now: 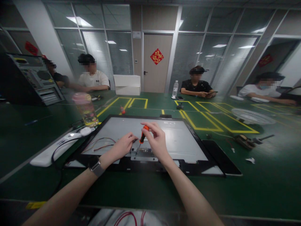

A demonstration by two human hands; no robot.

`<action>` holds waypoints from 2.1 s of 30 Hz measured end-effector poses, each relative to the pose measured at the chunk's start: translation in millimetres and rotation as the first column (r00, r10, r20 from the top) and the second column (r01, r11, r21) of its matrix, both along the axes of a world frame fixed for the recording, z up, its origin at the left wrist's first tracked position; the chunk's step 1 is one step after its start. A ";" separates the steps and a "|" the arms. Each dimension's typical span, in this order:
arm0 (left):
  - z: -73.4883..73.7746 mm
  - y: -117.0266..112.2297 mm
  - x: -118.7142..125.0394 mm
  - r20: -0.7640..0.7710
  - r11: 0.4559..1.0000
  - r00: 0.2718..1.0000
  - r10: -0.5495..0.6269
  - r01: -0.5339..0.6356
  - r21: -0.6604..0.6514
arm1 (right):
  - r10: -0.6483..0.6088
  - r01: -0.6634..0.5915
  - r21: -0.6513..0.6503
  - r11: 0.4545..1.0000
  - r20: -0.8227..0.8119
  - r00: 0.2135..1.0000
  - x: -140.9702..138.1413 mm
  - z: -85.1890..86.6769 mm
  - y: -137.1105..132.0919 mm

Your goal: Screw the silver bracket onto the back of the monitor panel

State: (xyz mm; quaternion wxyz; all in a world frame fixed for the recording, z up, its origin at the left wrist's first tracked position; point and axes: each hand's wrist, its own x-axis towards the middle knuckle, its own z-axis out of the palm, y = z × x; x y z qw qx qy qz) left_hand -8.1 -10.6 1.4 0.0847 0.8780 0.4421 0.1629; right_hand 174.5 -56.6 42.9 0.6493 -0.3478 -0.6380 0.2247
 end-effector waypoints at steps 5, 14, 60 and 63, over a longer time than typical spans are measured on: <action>0.4 -0.1 -0.2 0.005 1.000 1.000 0.003 -0.003 -0.004 | -0.024 0.021 0.053 0.998 0.059 0.998 1.2 0.5 -1.8; -1.9 0.5 -1.0 0.003 1.000 1.000 -0.004 0.004 0.017 | 0.054 -0.054 0.010 0.998 0.021 0.998 -0.8 1.1 -1.9; 2.1 -1.4 1.0 -0.020 1.000 1.000 0.010 -0.010 -0.009 | 0.043 -0.043 -0.004 0.999 -0.015 0.999 -2.0 -0.5 -4.7; 2.9 -2.0 1.1 -0.018 1.000 1.000 0.006 -0.006 -0.004 | 0.040 -0.041 -0.032 0.999 -0.046 0.998 -3.1 -1.0 -4.1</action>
